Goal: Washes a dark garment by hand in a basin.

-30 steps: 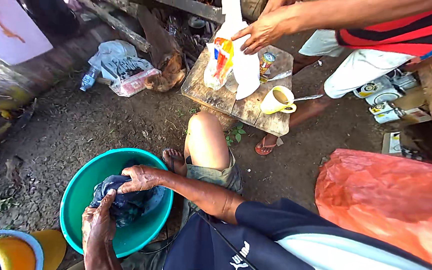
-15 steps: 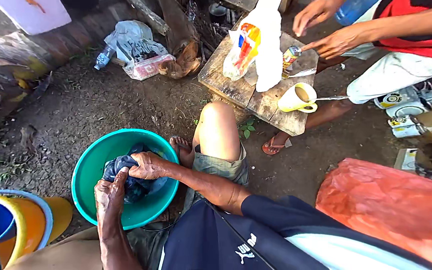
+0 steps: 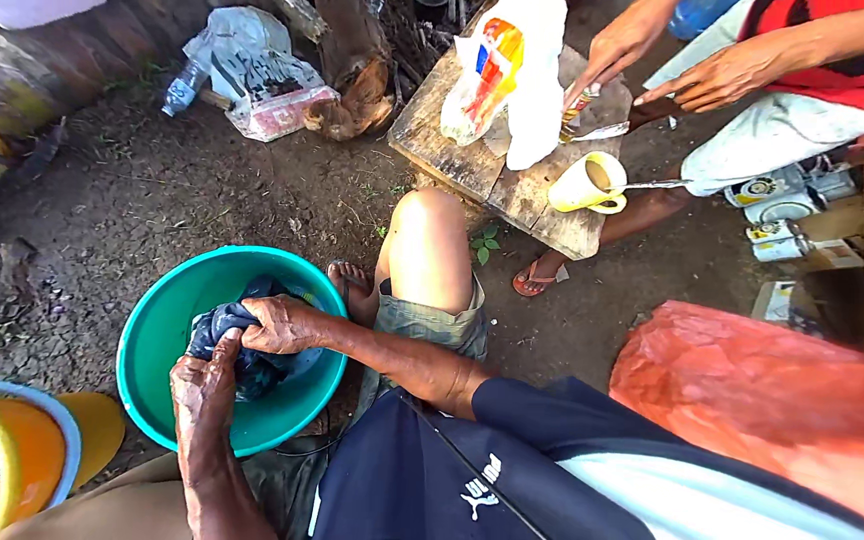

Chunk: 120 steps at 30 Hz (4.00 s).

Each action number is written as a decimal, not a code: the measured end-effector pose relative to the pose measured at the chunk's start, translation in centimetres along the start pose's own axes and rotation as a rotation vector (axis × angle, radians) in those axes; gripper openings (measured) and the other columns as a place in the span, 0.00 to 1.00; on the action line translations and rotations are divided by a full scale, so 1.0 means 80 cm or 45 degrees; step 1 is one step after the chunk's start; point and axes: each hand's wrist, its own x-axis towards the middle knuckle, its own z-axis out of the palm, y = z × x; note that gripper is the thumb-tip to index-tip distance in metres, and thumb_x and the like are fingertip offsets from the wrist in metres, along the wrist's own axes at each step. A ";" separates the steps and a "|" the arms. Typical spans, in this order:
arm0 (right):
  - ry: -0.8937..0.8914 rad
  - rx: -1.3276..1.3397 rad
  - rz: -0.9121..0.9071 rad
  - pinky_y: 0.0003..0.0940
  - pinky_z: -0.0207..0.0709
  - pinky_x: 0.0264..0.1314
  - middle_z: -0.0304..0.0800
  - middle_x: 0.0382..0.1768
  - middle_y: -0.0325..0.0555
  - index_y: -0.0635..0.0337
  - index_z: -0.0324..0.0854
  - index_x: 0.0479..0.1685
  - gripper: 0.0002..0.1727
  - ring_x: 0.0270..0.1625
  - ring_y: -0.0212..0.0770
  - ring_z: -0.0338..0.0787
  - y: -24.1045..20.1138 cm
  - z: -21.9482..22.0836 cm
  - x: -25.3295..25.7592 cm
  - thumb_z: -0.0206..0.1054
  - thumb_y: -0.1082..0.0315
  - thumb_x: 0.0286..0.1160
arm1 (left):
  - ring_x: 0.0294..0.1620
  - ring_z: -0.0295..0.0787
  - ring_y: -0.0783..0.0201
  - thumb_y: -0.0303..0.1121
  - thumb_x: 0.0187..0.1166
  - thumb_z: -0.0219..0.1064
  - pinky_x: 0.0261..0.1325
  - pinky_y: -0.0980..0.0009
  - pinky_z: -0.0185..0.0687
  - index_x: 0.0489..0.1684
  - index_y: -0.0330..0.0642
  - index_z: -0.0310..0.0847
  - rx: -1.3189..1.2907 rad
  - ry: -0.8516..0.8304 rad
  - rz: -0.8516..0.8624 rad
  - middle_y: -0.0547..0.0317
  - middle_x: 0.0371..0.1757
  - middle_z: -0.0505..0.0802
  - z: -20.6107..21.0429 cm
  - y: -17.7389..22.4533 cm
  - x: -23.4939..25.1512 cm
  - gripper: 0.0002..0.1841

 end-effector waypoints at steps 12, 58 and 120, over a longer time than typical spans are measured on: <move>-0.053 0.184 -0.074 0.46 0.77 0.47 0.86 0.35 0.54 0.70 0.84 0.43 0.13 0.40 0.45 0.85 0.013 -0.014 0.006 0.66 0.65 0.80 | 0.39 0.94 0.65 0.40 0.68 0.76 0.46 0.64 0.93 0.51 0.37 0.82 -0.095 -0.149 -0.121 0.58 0.39 0.94 -0.012 0.002 0.001 0.20; 0.108 0.146 -0.094 0.34 0.75 0.35 0.78 0.24 0.38 0.55 0.79 0.34 0.14 0.28 0.33 0.80 0.015 -0.001 0.023 0.65 0.56 0.85 | 0.42 0.94 0.60 0.24 0.67 0.71 0.49 0.59 0.92 0.51 0.34 0.82 -0.643 -0.180 -0.149 0.51 0.41 0.94 0.002 -0.011 0.003 0.14; 0.109 0.158 -0.086 0.34 0.77 0.38 0.81 0.27 0.38 0.54 0.80 0.36 0.14 0.31 0.33 0.82 0.017 0.001 0.022 0.66 0.54 0.84 | 0.43 0.94 0.60 0.27 0.70 0.72 0.51 0.60 0.92 0.51 0.33 0.83 -0.527 -0.233 -0.117 0.51 0.40 0.94 -0.004 -0.010 -0.001 0.13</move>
